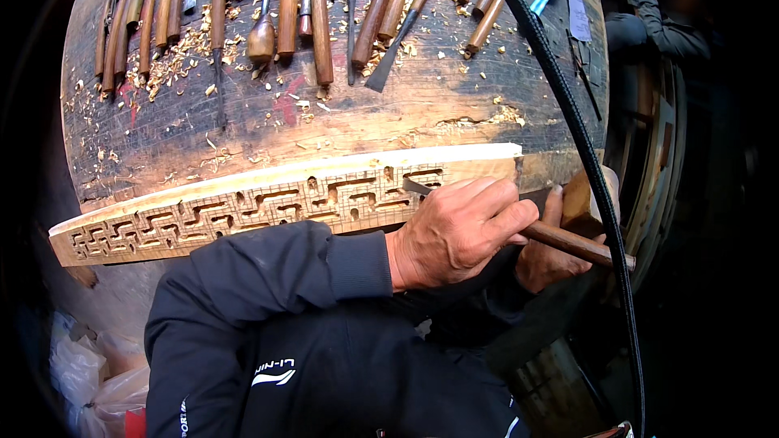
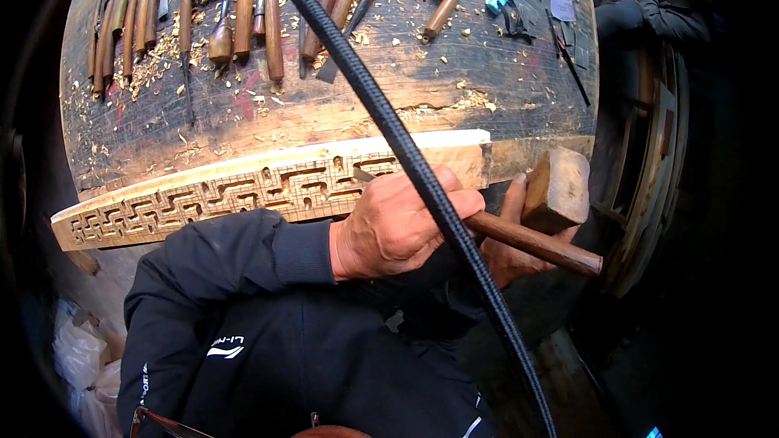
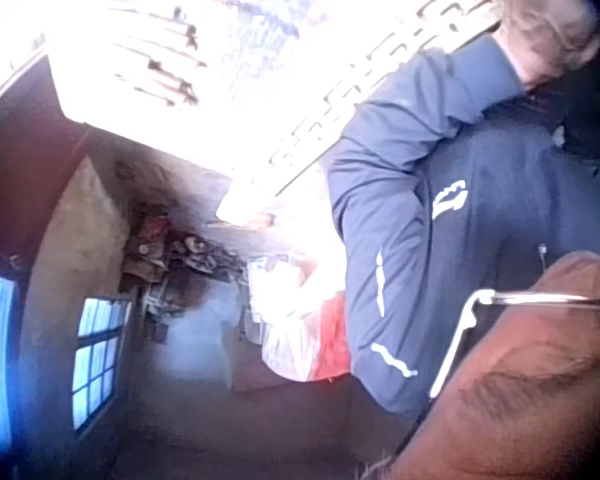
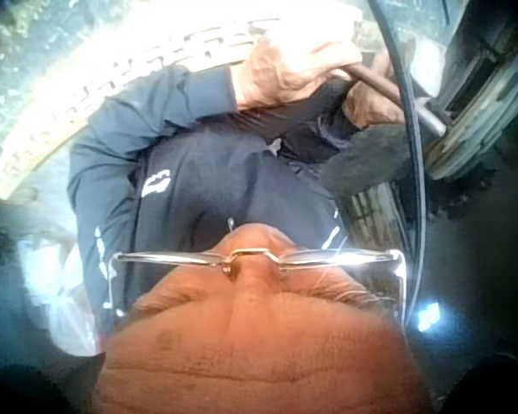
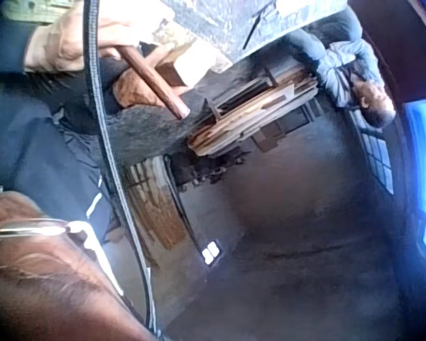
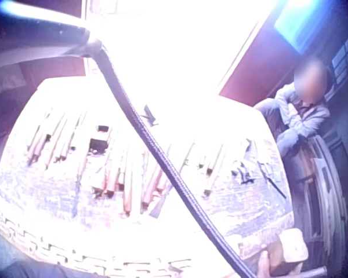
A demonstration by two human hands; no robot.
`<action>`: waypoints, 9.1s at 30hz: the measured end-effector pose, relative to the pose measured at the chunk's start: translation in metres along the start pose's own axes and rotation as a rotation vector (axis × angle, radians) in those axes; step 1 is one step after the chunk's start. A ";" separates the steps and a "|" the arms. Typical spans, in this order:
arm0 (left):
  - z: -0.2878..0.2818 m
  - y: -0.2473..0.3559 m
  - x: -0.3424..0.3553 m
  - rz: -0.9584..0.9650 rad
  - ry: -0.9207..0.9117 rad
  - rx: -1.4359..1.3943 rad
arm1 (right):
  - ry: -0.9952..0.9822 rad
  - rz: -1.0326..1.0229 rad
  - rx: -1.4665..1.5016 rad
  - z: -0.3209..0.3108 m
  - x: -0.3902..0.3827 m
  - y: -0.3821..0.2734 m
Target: The person carves a geometric pattern into a wooden beam using a chisel and a wooden mallet, striking the chisel to remove small chips of wood.
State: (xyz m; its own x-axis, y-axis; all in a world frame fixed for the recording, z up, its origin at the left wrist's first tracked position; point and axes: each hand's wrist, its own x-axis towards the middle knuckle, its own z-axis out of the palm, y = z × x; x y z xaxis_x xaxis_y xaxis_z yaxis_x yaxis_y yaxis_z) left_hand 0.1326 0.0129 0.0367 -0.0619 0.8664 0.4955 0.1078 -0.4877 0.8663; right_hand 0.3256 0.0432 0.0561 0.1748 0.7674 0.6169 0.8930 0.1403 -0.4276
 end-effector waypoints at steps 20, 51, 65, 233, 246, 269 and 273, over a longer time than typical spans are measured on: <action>-0.004 -0.006 0.007 -0.004 0.152 -0.082 | -0.049 -0.167 -0.109 -0.005 0.005 -0.003; -0.013 0.021 0.004 0.137 0.163 -0.209 | -0.265 -0.767 -0.831 -0.156 0.082 -0.107; -0.013 0.011 0.005 0.248 0.217 -0.284 | 0.184 -0.564 -0.457 -0.138 0.076 -0.115; -0.002 -0.004 -0.013 0.561 -0.126 -0.060 | -0.149 0.006 0.130 -0.071 -0.068 -0.020; -0.009 0.000 -0.010 0.489 -0.066 -0.065 | -0.197 -0.119 0.063 -0.086 -0.053 -0.029; -0.017 -0.005 -0.012 0.393 0.054 -0.193 | -0.266 -0.464 -0.742 -0.163 0.022 -0.129; -0.011 -0.005 -0.015 0.440 0.058 -0.206 | -0.079 -0.561 -0.425 -0.147 0.022 -0.107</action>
State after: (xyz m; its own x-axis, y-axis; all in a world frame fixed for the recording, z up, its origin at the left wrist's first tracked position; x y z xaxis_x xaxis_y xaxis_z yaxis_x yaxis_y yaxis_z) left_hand 0.1220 0.0009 0.0258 -0.1102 0.5690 0.8149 -0.0621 -0.8222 0.5658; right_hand 0.2943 -0.0469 0.2123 -0.3753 0.6958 0.6124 0.9269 0.2840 0.2454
